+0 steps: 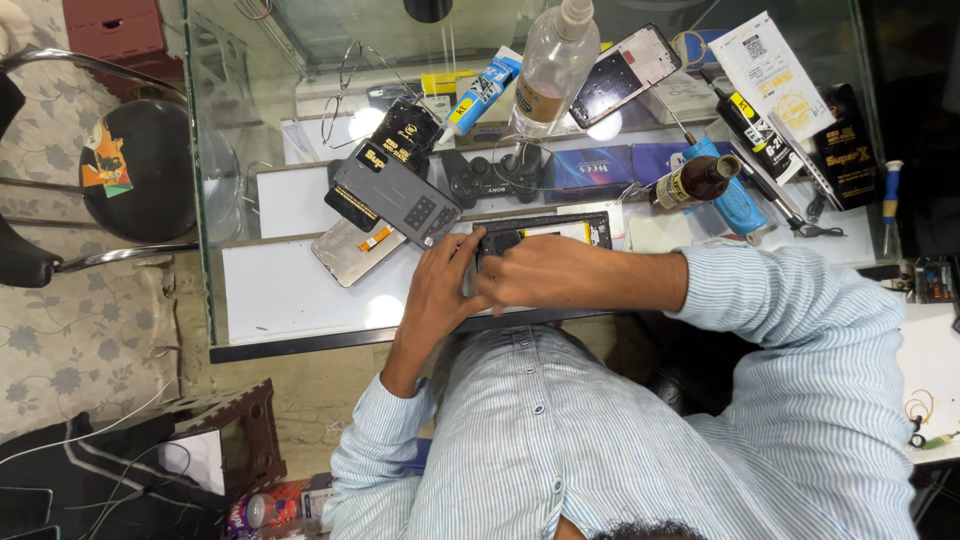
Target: The person uses a small screwdriver to remove screws from a disassembled mobile phone chassis on a glass workbench. They lift and reposition the phone body, continue unscrewing, and handle the device with both hands while tools and parts remain on the table.
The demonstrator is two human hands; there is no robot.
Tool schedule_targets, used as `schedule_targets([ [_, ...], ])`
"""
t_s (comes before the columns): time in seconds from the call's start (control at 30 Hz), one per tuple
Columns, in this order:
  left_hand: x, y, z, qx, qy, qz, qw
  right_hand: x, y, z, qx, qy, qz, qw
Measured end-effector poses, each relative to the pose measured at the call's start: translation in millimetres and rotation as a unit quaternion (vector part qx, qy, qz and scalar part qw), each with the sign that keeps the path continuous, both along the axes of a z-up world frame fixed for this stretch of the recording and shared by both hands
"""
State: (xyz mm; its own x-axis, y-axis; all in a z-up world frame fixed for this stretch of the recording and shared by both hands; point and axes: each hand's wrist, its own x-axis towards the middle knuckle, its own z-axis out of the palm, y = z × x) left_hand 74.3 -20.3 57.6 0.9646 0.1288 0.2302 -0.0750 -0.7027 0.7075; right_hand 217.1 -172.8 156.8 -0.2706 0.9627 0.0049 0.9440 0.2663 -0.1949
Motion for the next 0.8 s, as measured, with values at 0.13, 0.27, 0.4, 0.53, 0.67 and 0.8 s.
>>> schedule_targets([
  [0.13, 2.7, 2.2, 2.7, 0.012, 0.001, -0.001, 1.0, 4.3, 1.7, 7.6, -0.01, -0.017, -0.009, 1.0],
  [0.27, -1.9, 2.0, -9.5, 0.0, -0.023, -0.02, 1.0, 4.6, -5.7, -3.8, 0.048, 0.058, 0.009, 0.997],
  [0.4, -1.2, 2.1, -13.3, 0.006, 0.014, 0.002, 1.0, 10.0, -8.6, -12.6, -0.058, -0.008, -0.016, 0.998],
  [0.53, -4.8, 1.0, -6.5, 0.01, -0.004, -0.004, 1.0, 7.2, -6.9, 6.4, -0.038, 0.065, 0.01, 0.997],
  [0.67, 3.0, 5.6, -1.3, 0.022, -0.011, -0.012, 1.0, 13.4, 1.8, 39.0, 0.039, 0.111, 0.018, 0.993],
  [0.8, -20.4, 0.4, -17.6, 0.015, 0.003, -0.019, 1.0, 16.3, -21.1, 31.9, 0.067, 0.116, -0.002, 0.991],
])
